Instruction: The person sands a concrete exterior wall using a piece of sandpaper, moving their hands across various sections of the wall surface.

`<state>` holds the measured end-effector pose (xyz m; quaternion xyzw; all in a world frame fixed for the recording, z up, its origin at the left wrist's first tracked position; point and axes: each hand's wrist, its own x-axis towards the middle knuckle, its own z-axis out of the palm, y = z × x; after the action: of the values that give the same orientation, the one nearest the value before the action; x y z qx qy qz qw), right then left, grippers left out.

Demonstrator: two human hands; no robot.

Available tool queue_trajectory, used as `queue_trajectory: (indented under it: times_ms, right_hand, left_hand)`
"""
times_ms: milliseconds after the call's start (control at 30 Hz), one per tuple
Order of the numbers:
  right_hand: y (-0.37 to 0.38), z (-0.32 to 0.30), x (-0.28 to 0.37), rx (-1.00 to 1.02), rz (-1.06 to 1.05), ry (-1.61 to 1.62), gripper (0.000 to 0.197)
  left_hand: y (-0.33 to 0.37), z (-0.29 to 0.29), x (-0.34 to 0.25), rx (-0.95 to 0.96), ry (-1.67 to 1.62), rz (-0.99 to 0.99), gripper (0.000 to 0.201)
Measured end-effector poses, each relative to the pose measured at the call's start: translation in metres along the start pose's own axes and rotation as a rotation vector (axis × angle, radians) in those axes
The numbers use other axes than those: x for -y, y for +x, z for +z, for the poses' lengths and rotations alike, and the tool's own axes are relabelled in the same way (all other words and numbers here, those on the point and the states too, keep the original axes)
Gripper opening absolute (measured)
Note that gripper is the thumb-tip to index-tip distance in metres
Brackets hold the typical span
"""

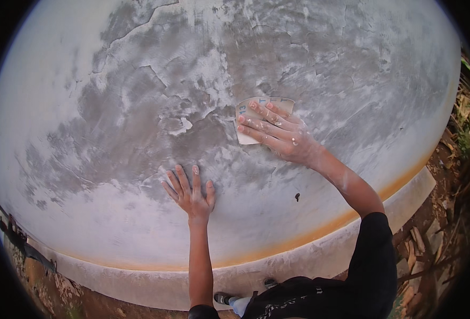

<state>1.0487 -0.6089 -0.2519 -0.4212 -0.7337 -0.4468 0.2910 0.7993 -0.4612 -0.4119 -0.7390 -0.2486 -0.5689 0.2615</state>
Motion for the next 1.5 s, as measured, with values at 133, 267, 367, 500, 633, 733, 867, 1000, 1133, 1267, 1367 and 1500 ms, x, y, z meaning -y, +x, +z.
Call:
queue_trajectory:
  times_ms: [133,267,367,500,633,733,867,1000,1133,1267,1367,1500]
  right_hand:
    - [0.061,-0.034,-0.018,-0.14,0.045,-0.069,0.053]
    - [0.071,-0.03,-0.025,-0.294,0.092,-0.105,0.05]
    - [-0.011,0.017,0.036,0.004,0.082,0.098,0.048]
    - [-0.06,0.025,0.037,0.092,0.013,-0.048,0.046]
    - [-0.011,-0.034,-0.03,-0.499,0.51,-0.143,0.045]
    - [-0.024,-0.023,-0.019,-0.502,0.551,-0.133,0.045]
    - [-0.102,0.032,0.046,0.003,0.223,-0.016,0.044]
    - [-0.082,-0.011,-0.007,-0.212,0.396,-0.194,0.044]
    - [-0.088,-0.026,-0.031,-0.561,0.611,-0.167,0.046]
    - [-0.152,0.027,0.034,-0.065,0.352,-0.062,0.048]
    - [-0.174,0.006,-0.004,-0.169,0.332,-0.229,0.048]
    - [-0.144,-0.031,-0.038,-0.696,0.859,-0.161,0.041]
  left_hand:
    - [-0.007,-0.002,0.007,-0.017,-0.01,-0.009,0.054]
    - [-0.009,0.003,0.004,-0.019,-0.037,-0.036,0.054]
    - [-0.01,0.004,0.005,-0.025,-0.029,-0.037,0.054]
    - [-0.008,0.002,0.005,-0.017,0.022,0.004,0.056]
    - [-0.012,-0.003,0.008,-0.023,0.051,0.001,0.056]
    - [-0.01,0.0,0.005,-0.032,0.039,-0.005,0.057]
    - [-0.013,0.003,0.005,-0.032,0.015,0.001,0.058]
    - [-0.013,-0.008,0.011,0.018,0.039,-0.002,0.059]
    - [-0.013,-0.004,0.004,0.013,0.0,-0.015,0.06]
    - [-0.022,-0.007,0.013,0.04,-0.019,-0.06,0.057]
    - [-0.021,-0.008,0.012,0.064,-0.031,-0.044,0.059]
    - [-0.022,-0.009,0.011,0.082,-0.034,-0.058,0.061]
